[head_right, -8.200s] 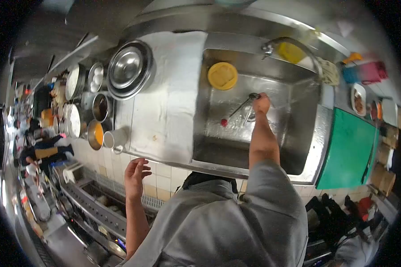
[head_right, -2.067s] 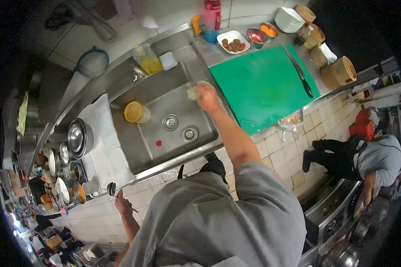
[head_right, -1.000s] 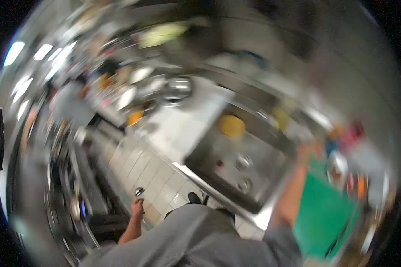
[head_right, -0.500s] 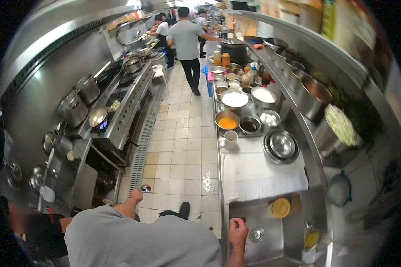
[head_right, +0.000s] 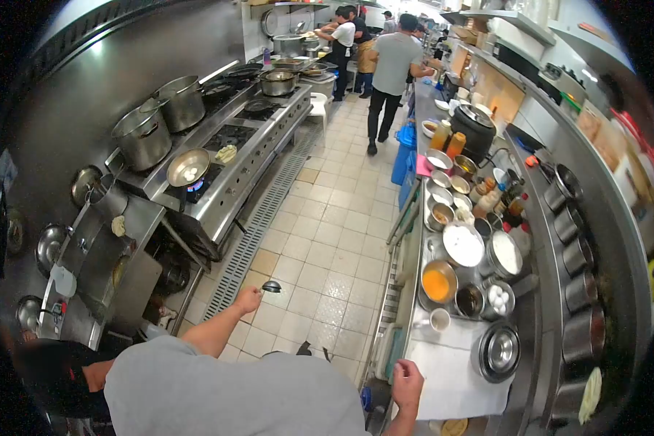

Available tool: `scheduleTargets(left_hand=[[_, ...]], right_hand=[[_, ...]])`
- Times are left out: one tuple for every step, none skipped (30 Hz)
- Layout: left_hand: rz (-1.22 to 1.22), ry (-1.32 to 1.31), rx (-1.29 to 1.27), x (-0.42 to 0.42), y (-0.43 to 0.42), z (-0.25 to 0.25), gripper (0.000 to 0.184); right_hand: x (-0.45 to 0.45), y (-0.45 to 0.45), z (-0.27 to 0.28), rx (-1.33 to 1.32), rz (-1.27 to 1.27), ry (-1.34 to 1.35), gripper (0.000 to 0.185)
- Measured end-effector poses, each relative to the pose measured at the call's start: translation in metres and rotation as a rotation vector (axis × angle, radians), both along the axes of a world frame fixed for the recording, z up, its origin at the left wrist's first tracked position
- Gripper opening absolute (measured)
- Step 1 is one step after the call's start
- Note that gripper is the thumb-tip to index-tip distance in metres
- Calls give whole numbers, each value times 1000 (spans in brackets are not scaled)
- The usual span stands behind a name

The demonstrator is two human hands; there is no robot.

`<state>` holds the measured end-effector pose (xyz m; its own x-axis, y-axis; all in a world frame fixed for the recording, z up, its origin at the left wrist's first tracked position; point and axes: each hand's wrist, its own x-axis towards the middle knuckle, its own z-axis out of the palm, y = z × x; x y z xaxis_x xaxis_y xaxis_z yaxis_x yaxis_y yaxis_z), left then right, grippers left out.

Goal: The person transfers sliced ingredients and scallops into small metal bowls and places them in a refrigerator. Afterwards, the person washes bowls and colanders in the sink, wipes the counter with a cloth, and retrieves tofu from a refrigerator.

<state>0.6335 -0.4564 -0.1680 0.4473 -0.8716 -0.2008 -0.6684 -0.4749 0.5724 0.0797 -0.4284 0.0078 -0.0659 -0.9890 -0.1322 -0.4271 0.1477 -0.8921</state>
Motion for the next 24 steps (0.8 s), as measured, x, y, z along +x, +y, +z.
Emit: scheduleTargets(left_hand=[[8, 2, 3, 8, -14, 4, 23], [97, 133, -27, 14, -27, 9, 23], [196, 262, -58, 19, -39, 14, 22], [204, 236, -106, 19, -52, 19, 21], [234, 231, -100, 20, -68, 18, 21], [215, 247, -115, 22, -86, 15, 20], [189, 260, -130, 26, -101, 13, 20], [202, 248, -124, 32, -115, 14, 20], [170, 172, -120, 34, -130, 14, 21], [126, 98, -115, 35, -146, 12, 23], [96, 7, -112, 50, -155, -14, 24], [50, -82, -114, 69, -162, -42, 25], [116, -69, 15, 68, -164, -27, 27], [172, -70, 145, 72, -166, -3, 28], [205, -56, 159, 95, -153, -29, 29], [6, -310, 171, 128, -132, -73, 29], [336, -238, 227, 134, -118, -88, 28], [180, -356, 467, 156, -94, -108, 29], [182, -326, 686, 158, -78, -98, 33], [288, -308, 612, 167, -49, -123, 37], [297, -285, 679, 156, -36, -110, 36], [284, -264, 730, 144, -37, -99, 35], [263, -247, 757, 135, -44, -95, 35], [231, -237, 772, 128, -59, -93, 34]], right_hand=[[10, -17, 0, -35, 131, 136, 18], [18, -34, 2, -32, 145, 139, 18], [22, -53, 4, -8, 173, 103, 18], [26, -73, 3, 20, 208, 66, 18], [21, -99, -8, 19, 216, 66, 18], [14, -127, -17, 11, 202, 62, 19], [13, -154, -21, 3, 180, 55, 20], [20, -181, -11, -1, 181, 27, 18], [28, -211, 1, -5, 173, 0, 17], [35, -244, 0, -140, 171, 51, 16], [40, -275, 1, -140, 179, 44, 15], [53, -311, 17, -144, 174, 40, 16], [64, -344, 28, -180, 189, 85, 18], [79, -377, 35, -212, 193, 125, 20], [95, -410, 44, -246, 238, 147, 21], [111, -440, 54, -276, 287, 175, 23], [130, -466, 64, -239, 317, 134, 24], [152, -493, 73, -207, 354, 93, 24], [170, -519, 78, -212, 451, 80, 24], [187, -542, 79, -211, 555, 70, 25], [200, -563, 79, -212, 669, 115, 25], [212, -588, 78, -216, 777, 161, 27], [224, -612, 78, -202, 738, 170, 27], [238, -635, 76, -198, 814, 190, 28]])
